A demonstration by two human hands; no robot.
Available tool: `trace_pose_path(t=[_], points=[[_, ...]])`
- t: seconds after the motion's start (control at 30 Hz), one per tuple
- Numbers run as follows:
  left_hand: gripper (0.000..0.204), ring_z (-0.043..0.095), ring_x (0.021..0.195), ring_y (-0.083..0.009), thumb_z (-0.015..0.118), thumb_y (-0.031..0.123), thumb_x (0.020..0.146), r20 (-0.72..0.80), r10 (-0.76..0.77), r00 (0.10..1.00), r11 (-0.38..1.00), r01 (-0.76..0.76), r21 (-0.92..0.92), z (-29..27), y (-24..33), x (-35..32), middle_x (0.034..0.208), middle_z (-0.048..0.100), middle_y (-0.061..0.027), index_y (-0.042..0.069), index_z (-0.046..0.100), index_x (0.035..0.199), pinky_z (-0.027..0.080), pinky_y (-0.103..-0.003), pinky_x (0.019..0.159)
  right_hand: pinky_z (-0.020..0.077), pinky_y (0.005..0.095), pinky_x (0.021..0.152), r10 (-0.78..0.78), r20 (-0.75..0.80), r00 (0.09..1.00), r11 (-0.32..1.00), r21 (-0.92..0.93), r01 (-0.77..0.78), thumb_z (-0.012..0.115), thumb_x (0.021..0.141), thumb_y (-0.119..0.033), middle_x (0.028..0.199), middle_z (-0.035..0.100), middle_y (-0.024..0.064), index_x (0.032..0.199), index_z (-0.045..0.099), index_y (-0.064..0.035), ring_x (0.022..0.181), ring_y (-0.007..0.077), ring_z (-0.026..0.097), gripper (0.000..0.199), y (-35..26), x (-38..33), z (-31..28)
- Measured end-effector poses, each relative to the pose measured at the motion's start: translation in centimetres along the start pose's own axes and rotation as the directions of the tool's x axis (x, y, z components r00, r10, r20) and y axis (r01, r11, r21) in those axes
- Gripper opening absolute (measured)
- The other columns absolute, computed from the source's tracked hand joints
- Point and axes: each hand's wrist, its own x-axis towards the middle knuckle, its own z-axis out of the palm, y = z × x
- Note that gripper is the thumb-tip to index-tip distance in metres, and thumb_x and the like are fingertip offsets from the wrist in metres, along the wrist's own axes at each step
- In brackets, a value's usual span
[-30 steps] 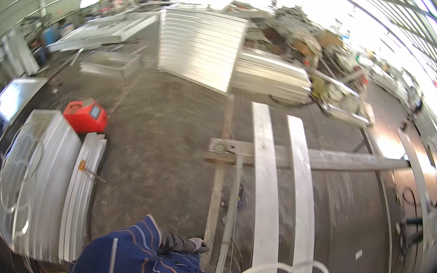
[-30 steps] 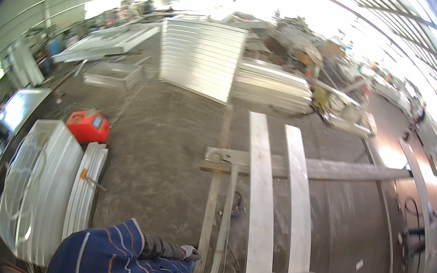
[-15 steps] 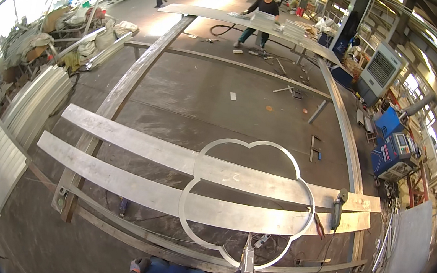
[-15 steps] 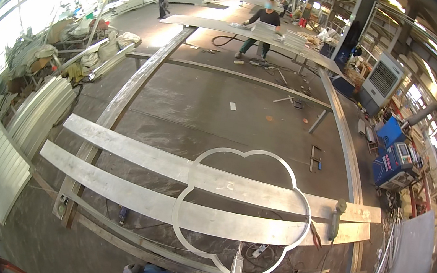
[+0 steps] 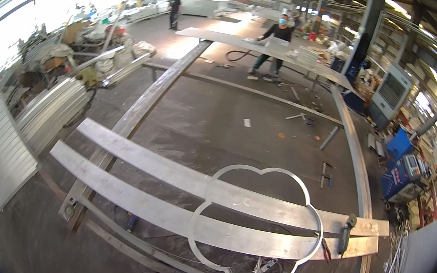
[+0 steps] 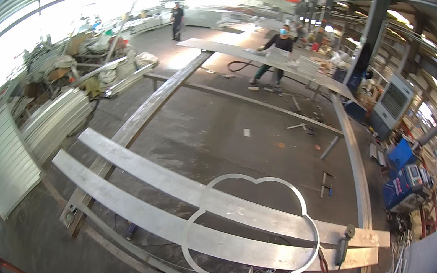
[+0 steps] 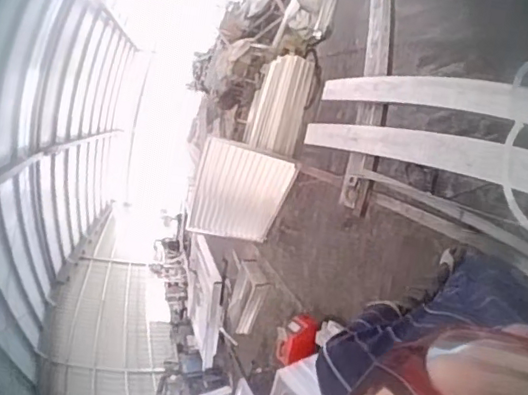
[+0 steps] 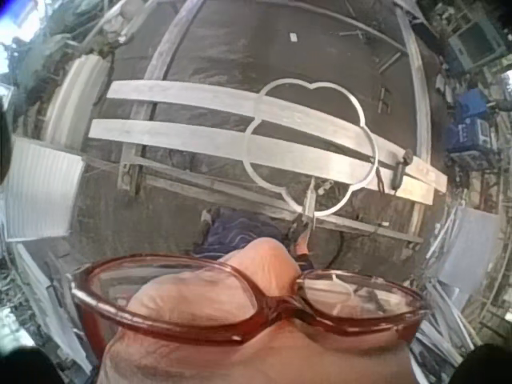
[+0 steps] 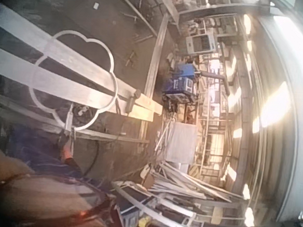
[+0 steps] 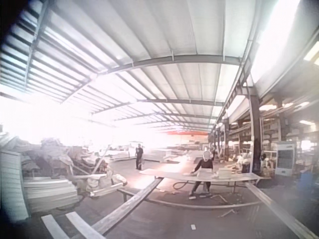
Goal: The person welds a curved metal frame using a handheld welding torch, then uses pliers to adjust the frame. The person repeats the welding and adjustment steps on the same frame.
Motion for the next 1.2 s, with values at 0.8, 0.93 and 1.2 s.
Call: trace_pose_path(t=[0.8,0.93,1.2], points=[[0.028,0.07,0.092,-0.0315,0.061,0.019,0.102,0.123,-0.25,0.96,0.878,0.171,0.447,-3.6,11.1,7.6,0.099,0.074,-0.0193,-0.006,0.07,0.11,0.056,-0.044,0.08,0.0539,0.0399,0.047,0.033,-0.134,0.99,0.999,0.03,-0.029,0.049,0.105,-0.051,0.07,0.063,0.0117,0.105,0.06,-0.0028,0.052,0.0263,0.062,0.049,5.3,-7.3,8.5],[0.045,0.069,0.108,-0.0301,0.069,0.037,0.097,0.271,-0.234,0.934,0.381,-0.169,0.909,-3.7,14.2,9.3,0.116,0.075,-0.0187,0.0,0.072,0.123,0.055,-0.04,0.091,0.0537,0.0397,0.047,0.056,-0.129,0.99,0.997,0.053,-0.05,0.049,0.105,-0.052,0.071,0.063,0.0119,0.106,0.06,-0.0027,0.052,0.0263,0.062,0.05,7.8,-9.5,10.7],[0.046,0.07,0.111,-0.0323,0.065,0.049,0.095,0.456,-0.39,0.8,0.189,-0.415,0.89,-0.9,14.4,9.6,0.117,0.075,-0.0168,0.015,0.075,0.124,0.054,-0.041,0.092,0.0532,0.0394,0.047,0.098,-0.078,0.992,0.991,0.097,-0.09,0.048,0.104,-0.054,0.071,0.063,0.0124,0.109,0.059,-0.0027,0.053,0.0263,0.061,0.053,10.8,-10.5,13.2]])
